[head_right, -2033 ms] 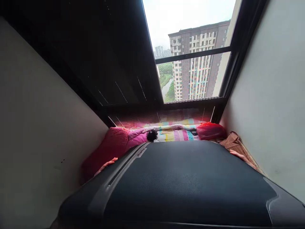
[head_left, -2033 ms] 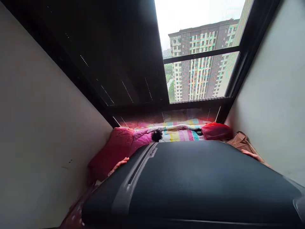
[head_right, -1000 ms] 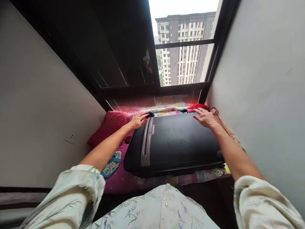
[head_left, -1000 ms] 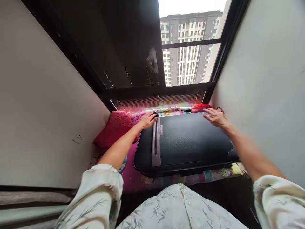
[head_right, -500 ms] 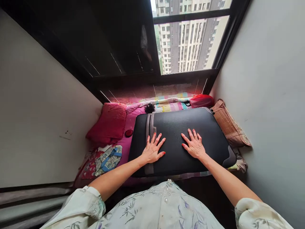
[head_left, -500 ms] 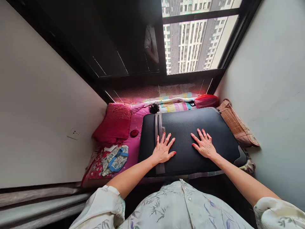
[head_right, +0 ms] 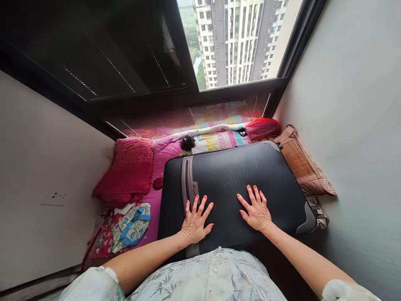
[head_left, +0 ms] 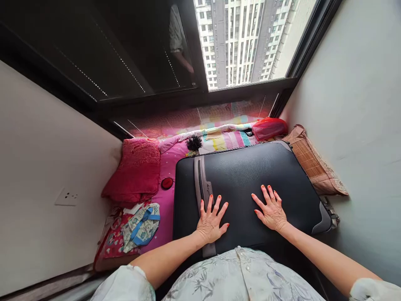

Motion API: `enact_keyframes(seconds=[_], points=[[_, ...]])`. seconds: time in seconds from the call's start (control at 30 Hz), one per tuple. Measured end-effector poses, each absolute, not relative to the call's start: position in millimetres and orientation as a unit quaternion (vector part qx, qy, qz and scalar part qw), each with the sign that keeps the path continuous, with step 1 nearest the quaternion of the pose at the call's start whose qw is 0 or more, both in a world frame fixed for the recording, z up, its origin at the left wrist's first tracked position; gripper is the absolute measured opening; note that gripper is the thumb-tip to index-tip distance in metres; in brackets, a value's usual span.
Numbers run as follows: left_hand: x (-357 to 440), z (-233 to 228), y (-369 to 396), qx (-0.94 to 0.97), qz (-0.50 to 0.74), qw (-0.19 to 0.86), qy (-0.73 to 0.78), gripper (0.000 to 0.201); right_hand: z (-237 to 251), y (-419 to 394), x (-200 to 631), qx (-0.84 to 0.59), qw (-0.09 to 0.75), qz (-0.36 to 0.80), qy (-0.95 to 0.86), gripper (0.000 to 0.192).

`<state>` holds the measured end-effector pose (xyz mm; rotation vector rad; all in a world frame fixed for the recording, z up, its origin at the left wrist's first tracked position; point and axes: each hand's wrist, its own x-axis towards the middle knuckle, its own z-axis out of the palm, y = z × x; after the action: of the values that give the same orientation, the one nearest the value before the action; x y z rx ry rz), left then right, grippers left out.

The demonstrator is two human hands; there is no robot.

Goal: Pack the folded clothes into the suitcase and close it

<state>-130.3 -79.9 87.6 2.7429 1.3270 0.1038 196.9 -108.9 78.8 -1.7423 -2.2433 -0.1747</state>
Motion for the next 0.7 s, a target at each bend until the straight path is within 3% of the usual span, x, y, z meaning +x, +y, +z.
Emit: enact_keyframes(seconds=[0.7], points=[[-125.7,89.9,-80.3,0.898,0.069,0.065,0.43,0.087,73.0,-110.8,202.2,-0.604,0.165,-0.096,-0.774,0.076]])
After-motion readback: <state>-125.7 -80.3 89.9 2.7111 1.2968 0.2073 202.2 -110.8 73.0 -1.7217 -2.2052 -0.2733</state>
